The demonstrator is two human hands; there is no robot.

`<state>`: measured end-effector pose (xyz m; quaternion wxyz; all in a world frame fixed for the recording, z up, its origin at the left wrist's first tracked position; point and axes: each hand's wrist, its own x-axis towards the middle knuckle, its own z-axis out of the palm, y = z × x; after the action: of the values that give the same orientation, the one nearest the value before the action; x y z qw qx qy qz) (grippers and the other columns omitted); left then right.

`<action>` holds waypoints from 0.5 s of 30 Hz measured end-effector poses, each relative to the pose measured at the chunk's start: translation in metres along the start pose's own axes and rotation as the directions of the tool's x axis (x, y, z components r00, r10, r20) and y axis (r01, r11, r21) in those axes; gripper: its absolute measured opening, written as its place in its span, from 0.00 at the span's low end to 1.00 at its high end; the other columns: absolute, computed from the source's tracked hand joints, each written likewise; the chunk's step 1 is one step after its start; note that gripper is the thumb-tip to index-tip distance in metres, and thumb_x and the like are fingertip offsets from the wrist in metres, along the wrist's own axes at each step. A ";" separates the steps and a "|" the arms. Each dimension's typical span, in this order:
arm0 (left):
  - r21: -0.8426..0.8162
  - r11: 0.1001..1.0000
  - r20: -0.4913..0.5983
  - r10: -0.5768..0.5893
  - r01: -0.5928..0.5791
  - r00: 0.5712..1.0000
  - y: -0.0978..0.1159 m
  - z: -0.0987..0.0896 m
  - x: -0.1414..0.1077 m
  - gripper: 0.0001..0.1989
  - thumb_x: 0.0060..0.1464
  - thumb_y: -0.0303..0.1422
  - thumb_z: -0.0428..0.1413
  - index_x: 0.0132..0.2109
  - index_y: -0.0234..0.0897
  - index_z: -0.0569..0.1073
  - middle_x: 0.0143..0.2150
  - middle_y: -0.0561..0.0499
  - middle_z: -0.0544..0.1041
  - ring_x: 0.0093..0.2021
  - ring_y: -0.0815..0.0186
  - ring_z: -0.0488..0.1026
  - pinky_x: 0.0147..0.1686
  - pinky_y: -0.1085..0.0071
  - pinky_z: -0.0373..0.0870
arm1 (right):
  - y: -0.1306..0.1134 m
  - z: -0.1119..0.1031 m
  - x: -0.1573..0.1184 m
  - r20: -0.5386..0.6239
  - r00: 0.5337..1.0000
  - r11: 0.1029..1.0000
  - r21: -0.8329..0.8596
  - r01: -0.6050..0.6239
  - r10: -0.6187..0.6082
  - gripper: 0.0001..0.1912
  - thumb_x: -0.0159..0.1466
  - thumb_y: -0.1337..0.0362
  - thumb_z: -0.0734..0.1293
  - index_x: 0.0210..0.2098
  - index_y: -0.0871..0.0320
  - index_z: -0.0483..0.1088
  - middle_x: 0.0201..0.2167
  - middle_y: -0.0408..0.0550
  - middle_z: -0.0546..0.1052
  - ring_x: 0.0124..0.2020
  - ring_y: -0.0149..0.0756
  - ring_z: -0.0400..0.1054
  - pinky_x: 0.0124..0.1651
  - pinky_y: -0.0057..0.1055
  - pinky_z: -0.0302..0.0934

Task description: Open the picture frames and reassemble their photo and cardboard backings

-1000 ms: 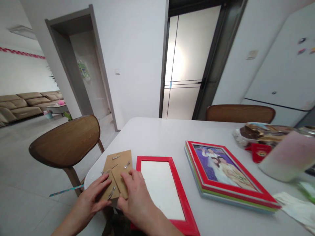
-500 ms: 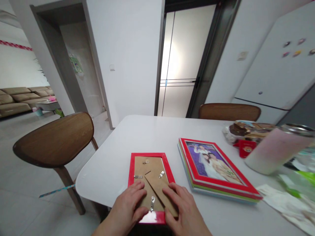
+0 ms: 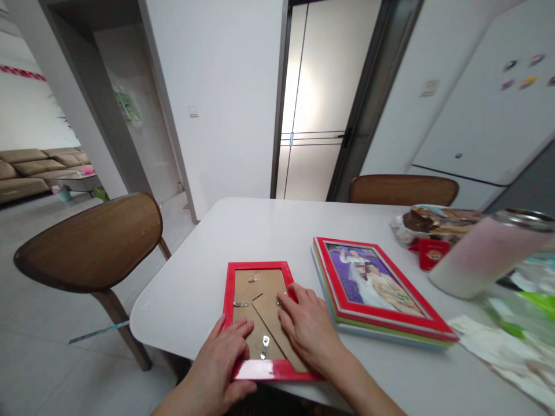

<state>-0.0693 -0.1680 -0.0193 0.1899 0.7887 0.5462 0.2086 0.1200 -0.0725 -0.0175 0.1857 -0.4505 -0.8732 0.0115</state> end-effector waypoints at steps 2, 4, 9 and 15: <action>0.003 0.999 -0.011 -0.033 0.033 0.999 0.002 -0.003 -0.001 0.16 0.38 0.35 0.61 0.36 0.37 0.66 0.55 0.46 0.63 0.56 0.61 0.55 0.57 0.57 0.41 | 0.000 0.002 0.008 0.026 1.000 1.000 -0.011 -0.014 0.014 0.16 0.59 0.62 0.55 0.42 0.57 0.68 0.43 0.55 0.67 0.42 0.41 0.62 0.44 0.39 0.57; 0.010 0.998 -0.016 -0.058 0.058 0.998 0.004 -0.007 -0.001 0.15 0.40 0.34 0.60 0.37 0.37 0.67 0.55 0.44 0.63 0.56 0.61 0.56 0.57 0.57 0.43 | 0.000 0.003 0.010 0.043 0.999 1.000 0.024 -0.015 0.014 0.16 0.59 0.63 0.54 0.39 0.60 0.69 0.42 0.56 0.67 0.42 0.40 0.62 0.45 0.37 0.57; 0.030 0.996 0.002 -0.087 0.087 0.996 0.008 -0.010 -0.002 0.16 0.40 0.33 0.59 0.38 0.35 0.67 0.55 0.43 0.63 0.56 0.60 0.57 0.57 0.58 0.44 | 0.005 0.006 0.003 0.050 0.999 0.995 0.091 -0.025 0.021 0.16 0.59 0.64 0.54 0.39 0.64 0.69 0.47 0.58 0.65 0.47 0.40 0.60 0.50 0.37 0.55; 0.035 0.998 0.008 -0.050 0.050 0.999 0.000 -0.014 -0.002 0.15 0.40 0.31 0.59 0.38 0.36 0.67 0.55 0.44 0.63 0.56 0.61 0.56 0.57 0.58 0.44 | -0.012 -0.002 -0.017 0.003 0.990 0.988 0.061 0.144 -0.144 0.17 0.58 0.60 0.57 0.45 0.55 0.66 0.51 0.53 0.64 0.52 0.44 0.54 0.50 0.45 0.51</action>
<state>-0.0772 -0.1691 -0.0080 0.1838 0.7789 0.5685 0.1906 0.1204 -0.0930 -0.0193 0.1966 -0.3803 -0.9033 0.0262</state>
